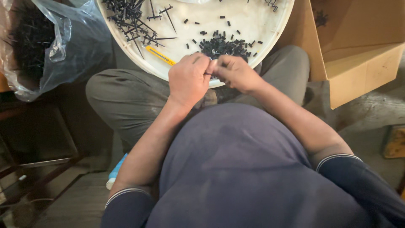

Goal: The person sits on the floor and repeatedly picks up small black plastic fastener components from a white basin, then presses them together to form complete fasteners. The assembled fasteners are placed back into the basin. A yellow utility knife and a plastic bag of parts are visible nearby.

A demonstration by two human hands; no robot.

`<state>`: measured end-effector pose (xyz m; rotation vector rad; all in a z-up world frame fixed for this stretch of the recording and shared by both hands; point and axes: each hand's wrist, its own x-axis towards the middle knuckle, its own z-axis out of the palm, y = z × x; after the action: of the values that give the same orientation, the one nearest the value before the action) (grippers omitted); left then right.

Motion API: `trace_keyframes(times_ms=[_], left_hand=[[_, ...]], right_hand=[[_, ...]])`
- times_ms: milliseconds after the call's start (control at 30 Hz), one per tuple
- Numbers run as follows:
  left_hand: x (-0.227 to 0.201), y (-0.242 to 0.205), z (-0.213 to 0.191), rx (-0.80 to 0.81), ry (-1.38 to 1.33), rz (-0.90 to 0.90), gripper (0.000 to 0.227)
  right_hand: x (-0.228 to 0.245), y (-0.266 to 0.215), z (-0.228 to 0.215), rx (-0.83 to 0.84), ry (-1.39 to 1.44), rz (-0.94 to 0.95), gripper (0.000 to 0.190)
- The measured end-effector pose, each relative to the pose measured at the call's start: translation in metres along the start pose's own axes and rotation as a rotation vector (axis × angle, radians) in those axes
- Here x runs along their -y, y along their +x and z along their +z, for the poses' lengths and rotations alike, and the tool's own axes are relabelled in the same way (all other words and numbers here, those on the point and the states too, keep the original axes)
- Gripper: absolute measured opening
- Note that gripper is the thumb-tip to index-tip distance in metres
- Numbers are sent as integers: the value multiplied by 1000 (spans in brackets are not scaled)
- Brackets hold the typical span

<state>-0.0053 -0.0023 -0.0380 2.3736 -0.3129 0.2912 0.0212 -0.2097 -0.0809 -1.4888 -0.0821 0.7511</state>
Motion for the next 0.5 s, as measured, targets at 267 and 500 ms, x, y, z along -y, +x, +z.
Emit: trace_keyframes(times_ms=[267,500], left_hand=[[59,-20,20,-19,-1179,-1057,17],[79,-23,8,-145,-1489,-965,2]], right_hand=[[19,-2,-12,-255,-437,-146,10],[40,1,-41,-229,-875,-500,22]])
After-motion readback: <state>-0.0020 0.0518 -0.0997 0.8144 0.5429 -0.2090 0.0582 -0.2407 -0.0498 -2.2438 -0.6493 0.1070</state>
